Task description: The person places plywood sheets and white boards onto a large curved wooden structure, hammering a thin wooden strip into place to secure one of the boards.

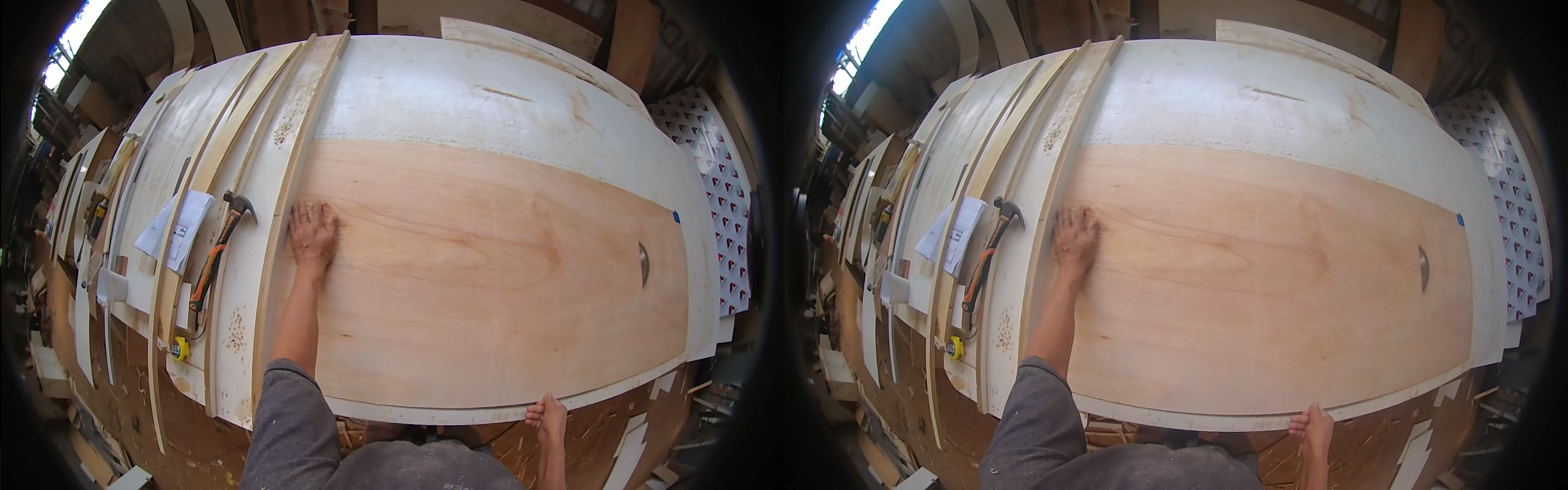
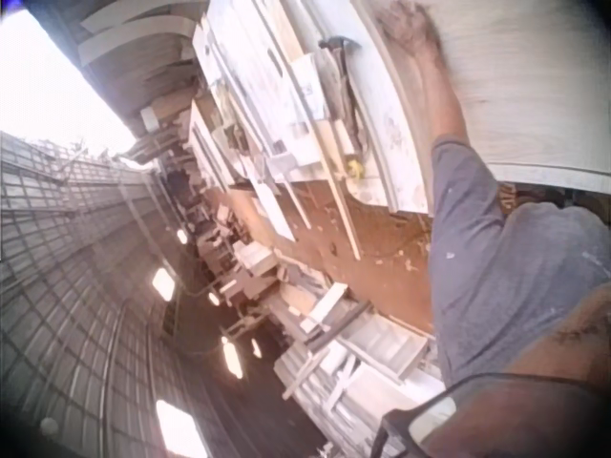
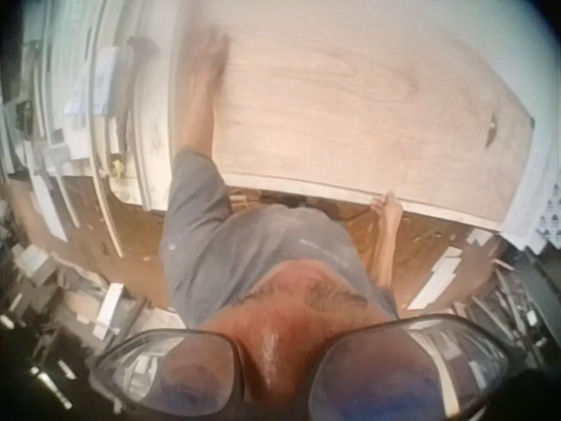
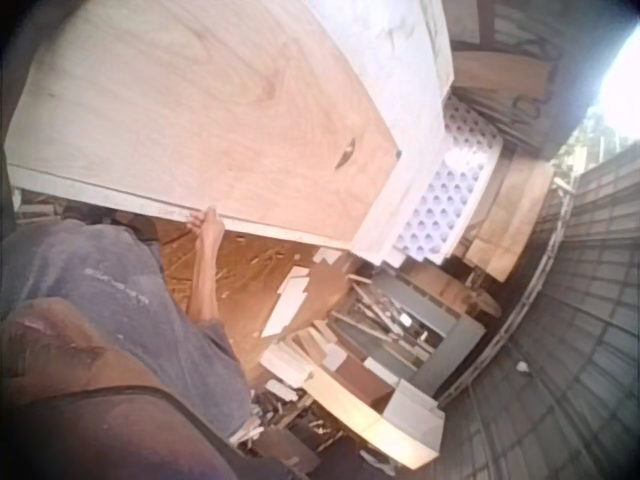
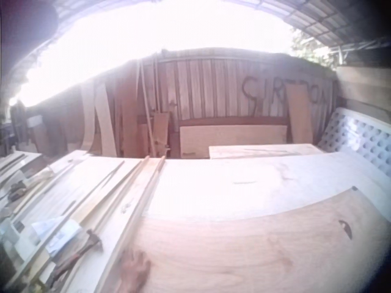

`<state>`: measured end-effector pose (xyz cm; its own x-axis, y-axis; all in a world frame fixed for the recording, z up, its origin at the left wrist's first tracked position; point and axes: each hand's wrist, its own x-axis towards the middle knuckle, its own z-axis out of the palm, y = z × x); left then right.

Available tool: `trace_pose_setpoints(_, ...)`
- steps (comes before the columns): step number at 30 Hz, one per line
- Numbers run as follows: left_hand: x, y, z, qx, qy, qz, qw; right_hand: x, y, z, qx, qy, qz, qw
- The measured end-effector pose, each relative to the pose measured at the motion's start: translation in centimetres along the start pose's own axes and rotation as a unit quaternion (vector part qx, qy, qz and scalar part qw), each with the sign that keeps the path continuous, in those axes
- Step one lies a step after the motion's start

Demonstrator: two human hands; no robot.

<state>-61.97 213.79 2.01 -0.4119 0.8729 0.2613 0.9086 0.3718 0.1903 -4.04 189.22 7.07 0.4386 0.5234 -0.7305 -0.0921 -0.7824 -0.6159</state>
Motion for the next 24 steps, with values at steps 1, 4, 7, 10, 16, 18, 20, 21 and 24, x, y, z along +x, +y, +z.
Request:
trace_pose_setpoints(1,0.6,0.1,0.2,0.000,0.000,0.003,1.000,0.2,-0.3,0.2,0.004,0.000,-0.003,1.000)
trace_pose_setpoints(4,2.1,0.4,0.8,-0.001,0.001,0.007,1.000,0.7,-1.6,1.1,0.013,0.000,-0.002,1.000)
trace_pose_setpoints(7,3.3,0.4,1.3,-0.004,0.011,0.011,1.000,1.5,-2.5,1.6,-0.025,0.001,0.008,1.000)
trace_pose_setpoints(10,4.3,0.4,1.6,0.008,0.012,0.012,1.000,1.7,-3.5,2.4,-0.040,0.008,0.010,0.999)
trace_pose_setpoints(16,6.8,1.9,1.4,0.004,-0.005,0.011,1.000,2.5,-4.8,3.4,-0.016,0.017,0.004,1.000)
trace_pose_setpoints(18,7.6,3.5,1.2,-0.003,-0.010,0.010,1.000,2.6,-5.7,3.5,-0.016,0.019,0.007,1.000)
trace_pose_setpoints(20,8.1,3.6,1.4,-0.004,-0.021,0.026,0.999,3.0,-7.1,3.8,-0.022,0.011,0.002,1.000)
trace_pose_setpoints(21,8.3,3.4,1.4,-0.003,-0.014,0.023,1.000,2.9,-8.1,4.4,-0.016,0.005,-0.005,1.000)
trace_pose_setpoints(24,8.3,4.7,0.1,0.011,-0.060,0.063,0.996,3.6,-9.8,4.1,-0.034,-0.003,-0.003,0.999)
